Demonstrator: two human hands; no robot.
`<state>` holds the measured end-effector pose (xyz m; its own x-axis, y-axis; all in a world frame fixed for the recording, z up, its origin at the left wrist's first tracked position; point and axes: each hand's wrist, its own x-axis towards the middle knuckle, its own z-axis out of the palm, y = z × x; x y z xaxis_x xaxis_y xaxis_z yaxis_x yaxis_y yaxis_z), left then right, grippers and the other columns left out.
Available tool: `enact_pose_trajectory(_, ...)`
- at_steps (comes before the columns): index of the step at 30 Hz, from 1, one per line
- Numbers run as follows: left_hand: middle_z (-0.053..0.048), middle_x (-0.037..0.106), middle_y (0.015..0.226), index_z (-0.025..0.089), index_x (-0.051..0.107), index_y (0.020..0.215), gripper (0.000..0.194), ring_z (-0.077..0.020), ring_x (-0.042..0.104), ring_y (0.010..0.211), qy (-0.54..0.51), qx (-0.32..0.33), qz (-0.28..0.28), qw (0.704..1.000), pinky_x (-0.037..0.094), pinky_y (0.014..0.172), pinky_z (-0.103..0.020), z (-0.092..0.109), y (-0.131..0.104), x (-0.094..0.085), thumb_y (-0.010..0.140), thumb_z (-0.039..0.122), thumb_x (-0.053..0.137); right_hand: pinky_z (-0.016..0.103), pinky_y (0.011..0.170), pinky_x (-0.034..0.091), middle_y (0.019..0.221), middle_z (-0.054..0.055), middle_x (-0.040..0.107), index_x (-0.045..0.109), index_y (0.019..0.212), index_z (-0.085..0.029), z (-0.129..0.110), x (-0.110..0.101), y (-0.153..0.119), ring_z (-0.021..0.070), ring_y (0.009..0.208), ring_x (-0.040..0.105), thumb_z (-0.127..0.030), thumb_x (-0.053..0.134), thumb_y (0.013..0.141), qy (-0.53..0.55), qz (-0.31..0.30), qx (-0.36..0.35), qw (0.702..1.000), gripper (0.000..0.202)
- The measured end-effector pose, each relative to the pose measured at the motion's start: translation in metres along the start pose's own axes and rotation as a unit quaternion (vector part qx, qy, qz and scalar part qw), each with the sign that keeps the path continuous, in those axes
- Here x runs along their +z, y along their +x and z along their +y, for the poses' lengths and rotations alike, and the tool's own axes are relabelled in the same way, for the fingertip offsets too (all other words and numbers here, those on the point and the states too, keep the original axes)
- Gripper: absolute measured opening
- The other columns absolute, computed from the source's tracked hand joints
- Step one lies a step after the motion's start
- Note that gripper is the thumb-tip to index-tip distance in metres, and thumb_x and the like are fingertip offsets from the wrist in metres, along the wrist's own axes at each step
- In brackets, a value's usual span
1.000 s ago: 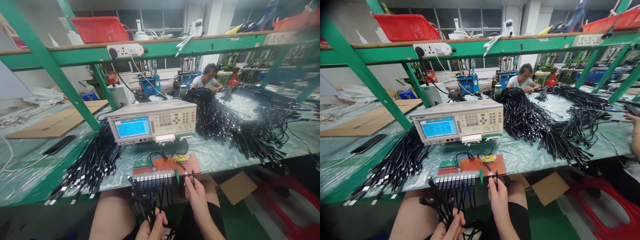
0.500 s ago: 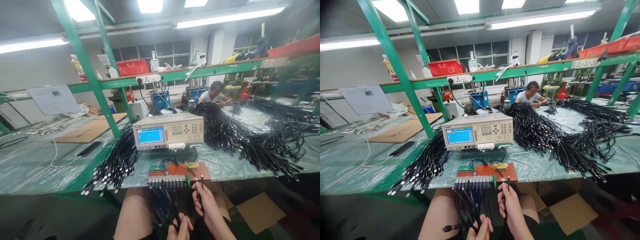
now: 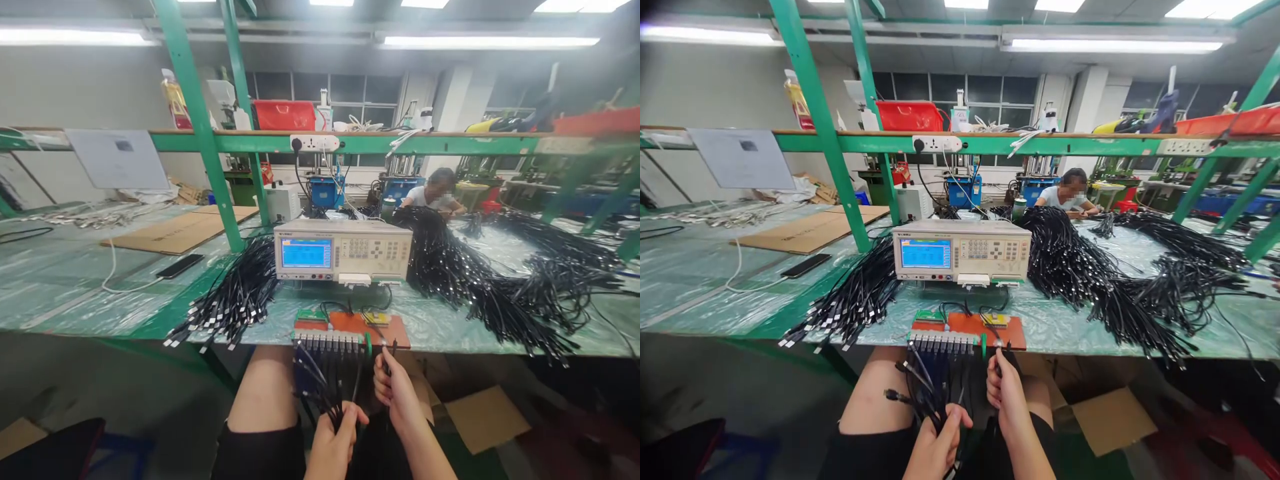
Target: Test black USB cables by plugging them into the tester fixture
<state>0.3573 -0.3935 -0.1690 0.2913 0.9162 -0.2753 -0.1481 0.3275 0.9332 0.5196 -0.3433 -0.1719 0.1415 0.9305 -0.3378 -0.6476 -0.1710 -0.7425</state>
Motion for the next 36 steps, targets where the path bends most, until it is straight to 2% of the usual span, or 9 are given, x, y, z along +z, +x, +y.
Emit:
enact_pose_trajectory(6, 0.013, 0.024, 0.051, 0.017, 0.065, 0.081, 0.068, -0.0051, 0.012, 0.043, 0.013, 0.011, -0.026, 1.0, 0.007, 0.044, -0.025, 0.001, -0.005, 0.001, 0.074, 0.084, 0.06, 0.018, 0.035, 0.004, 0.047, -0.016, 0.019, 0.044, 0.069, -0.024, -0.006, 0.008, -0.004, 0.003, 0.039, 0.005, -0.065, 0.079, 0.067, 0.019, 0.001, 0.013, 1.0, 0.054)
enact_pose_trajectory(10, 0.013, 0.023, 0.051, 0.016, 0.066, 0.082, 0.069, -0.0061, 0.012, 0.044, 0.018, 0.009, -0.032, 0.999, 0.007, 0.046, -0.026, 0.002, -0.003, 0.001, 0.074, 0.085, 0.06, 0.018, 0.035, 0.006, 0.049, -0.016, 0.02, 0.051, 0.074, -0.022, 0.002, 0.015, -0.023, 0.0028, 0.04, 0.007, -0.064, 0.079, 0.072, 0.033, 0.038, -0.038, 0.998, 0.05)
enact_pose_trajectory(17, 0.012, 0.028, 0.053, 0.016, 0.069, 0.084, 0.072, -0.0086, 0.019, 0.046, 0.05, 0.004, -0.034, 0.998, 0.013, 0.044, -0.025, -0.005, 0.001, 0.007, 0.073, 0.086, 0.058, 0.018, 0.034, 0.018, 0.044, -0.013, 0.027, 0.069, 0.093, -0.015, 0.022, 0.026, -0.043, 0.0041, 0.037, 0.02, -0.068, 0.08, 0.07, -0.113, 0.079, -0.125, 0.983, 0.059)
enact_pose_trajectory(20, 0.006, 0.047, 0.058, 0.018, 0.07, 0.086, 0.07, -0.0124, 0.041, 0.049, 0.063, 0.02, 0.012, 0.998, 0.033, 0.048, -0.025, -0.006, -0.001, 0.005, 0.078, 0.085, 0.053, 0.017, 0.035, 0.014, 0.047, -0.009, 0.043, 0.063, 0.086, -0.017, 0.021, 0.02, -0.034, 0.003, 0.036, 0.02, -0.068, 0.075, 0.076, -0.082, 0.071, -0.127, 0.986, 0.053)
enact_pose_trajectory(23, -0.002, 0.065, 0.066, 0.02, 0.066, 0.073, 0.063, -0.0196, 0.063, 0.068, 0.095, 0.093, 0.1, 0.986, 0.049, 0.069, -0.029, -0.005, -0.001, -0.001, 0.091, 0.077, 0.044, 0.016, 0.037, 0.015, 0.047, -0.009, 0.044, 0.056, 0.083, -0.02, 0.017, 0.008, -0.018, 0.0037, 0.037, 0.023, -0.068, 0.073, 0.079, -0.067, 0.123, -0.165, 0.976, 0.051)
enact_pose_trajectory(25, 0.004, 0.051, 0.048, 0.022, 0.059, 0.07, 0.059, -0.0168, 0.057, 0.052, 0.068, 0.105, 0.114, 0.986, 0.047, 0.059, -0.028, -0.004, 0.0, -0.004, 0.093, 0.074, 0.042, 0.016, 0.038, 0.016, 0.045, -0.011, 0.037, 0.055, 0.079, -0.02, 0.015, 0.0, -0.006, 0.0044, 0.039, 0.024, -0.068, 0.074, 0.078, -0.087, 0.149, -0.186, 0.967, 0.052)
enact_pose_trajectory(28, 0.015, 0.02, 0.045, 0.025, 0.048, 0.075, 0.057, -0.0082, 0.021, 0.034, -0.011, 0.057, 0.068, 0.996, 0.029, 0.037, -0.021, -0.005, 0.002, -0.004, 0.087, 0.081, 0.045, 0.017, 0.039, 0.016, 0.047, -0.01, 0.037, 0.055, 0.076, -0.019, 0.015, -0.009, 0.007, 0.0045, 0.041, 0.025, -0.069, 0.076, 0.075, -0.116, 0.15, -0.188, 0.964, 0.054)
enact_pose_trajectory(31, 0.016, 0.017, 0.054, 0.025, 0.045, 0.082, 0.061, -0.0048, 0.008, 0.041, -0.054, 0.018, 0.05, 0.997, 0.017, 0.037, -0.017, -0.009, 0.004, -0.001, 0.079, 0.086, 0.053, 0.017, 0.039, 0.017, 0.048, -0.01, 0.037, 0.055, 0.074, -0.019, 0.017, -0.012, 0.012, 0.0048, 0.041, 0.026, -0.07, 0.076, 0.074, -0.122, 0.158, -0.188, 0.962, 0.055)
enact_pose_trajectory(36, 0.015, 0.028, 0.057, 0.027, 0.046, 0.102, 0.067, -0.0038, 0.013, 0.042, -0.108, -0.039, 0.045, 0.992, 0.016, 0.041, -0.017, -0.017, 0.003, -0.002, 0.072, 0.085, 0.063, 0.019, 0.038, 0.019, 0.046, -0.01, 0.034, 0.053, 0.069, -0.02, 0.021, -0.012, 0.014, 0.0055, 0.04, 0.027, -0.072, 0.075, 0.073, -0.136, 0.161, -0.192, 0.959, 0.057)
